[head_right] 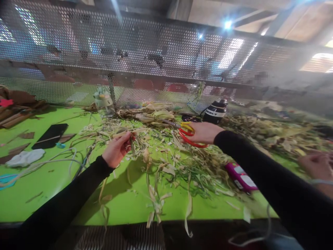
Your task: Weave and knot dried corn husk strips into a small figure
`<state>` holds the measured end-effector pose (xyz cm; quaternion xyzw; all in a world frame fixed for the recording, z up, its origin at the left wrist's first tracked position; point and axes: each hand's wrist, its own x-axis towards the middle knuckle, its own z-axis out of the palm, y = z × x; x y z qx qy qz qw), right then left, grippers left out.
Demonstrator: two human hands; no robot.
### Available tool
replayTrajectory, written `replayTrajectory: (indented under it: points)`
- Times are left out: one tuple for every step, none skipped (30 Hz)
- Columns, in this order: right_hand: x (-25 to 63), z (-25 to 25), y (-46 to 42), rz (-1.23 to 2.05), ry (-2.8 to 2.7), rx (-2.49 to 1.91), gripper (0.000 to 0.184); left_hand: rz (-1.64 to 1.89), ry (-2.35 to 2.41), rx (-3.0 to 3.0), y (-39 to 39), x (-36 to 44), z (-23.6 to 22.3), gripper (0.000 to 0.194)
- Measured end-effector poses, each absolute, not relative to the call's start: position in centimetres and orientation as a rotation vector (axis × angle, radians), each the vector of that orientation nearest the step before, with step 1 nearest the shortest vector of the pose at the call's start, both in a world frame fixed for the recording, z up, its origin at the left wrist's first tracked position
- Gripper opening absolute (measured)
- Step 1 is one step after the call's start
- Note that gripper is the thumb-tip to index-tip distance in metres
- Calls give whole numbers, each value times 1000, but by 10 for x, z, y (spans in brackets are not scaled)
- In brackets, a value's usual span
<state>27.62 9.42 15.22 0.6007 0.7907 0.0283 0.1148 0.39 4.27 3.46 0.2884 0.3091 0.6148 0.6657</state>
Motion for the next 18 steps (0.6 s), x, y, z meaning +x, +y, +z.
replayTrajectory:
  points:
    - [274, 146, 88, -73, 2357, 1781, 37, 1408, 696, 646, 43, 4, 35, 32]
    - [270, 137, 81, -287, 2394, 1822, 43, 1430, 694, 640, 43, 4, 36, 33]
    - [265, 125, 72, -520, 2455, 1846, 47, 1454, 692, 632, 43, 4, 37, 33]
    - [258, 111, 63, -796, 2508, 1841, 50, 1479, 691, 620, 43, 4, 38, 34]
    - [251, 98, 54, -1054, 2542, 1810, 54, 1502, 693, 609, 43, 4, 39, 35]
    - [243, 85, 45, -1236, 2577, 1734, 56, 1524, 696, 600, 43, 5, 39, 36]
    - [235, 73, 36, -1359, 2622, 1637, 58, 1544, 700, 595, 43, 5, 39, 37]
    - [228, 64, 30, -1464, 2674, 1576, 60, 1562, 707, 595, 43, 6, 40, 36]
    - [220, 56, 24, -1558, 2698, 1528, 61, 1580, 717, 598, 43, 6, 39, 36]
    - [214, 50, 21, -1577, 2714, 1504, 61, 1596, 727, 607, 43, 6, 39, 35]
    - [208, 45, 19, -1582, 2735, 1501, 60, 1609, 738, 622, 43, 7, 38, 34]
    - [203, 42, 19, -1589, 2752, 1505, 60, 1619, 747, 642, 44, 7, 37, 33]
    - [199, 39, 20, -1603, 2768, 1508, 59, 1625, 756, 665, 44, 7, 36, 32]
    - [196, 36, 22, -1643, 2784, 1504, 59, 1628, 764, 691, 44, 7, 35, 32]
    - [193, 34, 25, -1707, 2792, 1490, 59, 1625, 773, 718, 44, 8, 33, 32]
    - [191, 31, 27, -1783, 2792, 1467, 59, 1618, 781, 746, 44, 8, 31, 32]
    - [189, 29, 29, -1854, 2787, 1444, 59, 1611, 791, 770, 44, 9, 29, 32]
    - [188, 26, 31, -1910, 2781, 1426, 59, 1603, 802, 791, 44, 9, 28, 32]
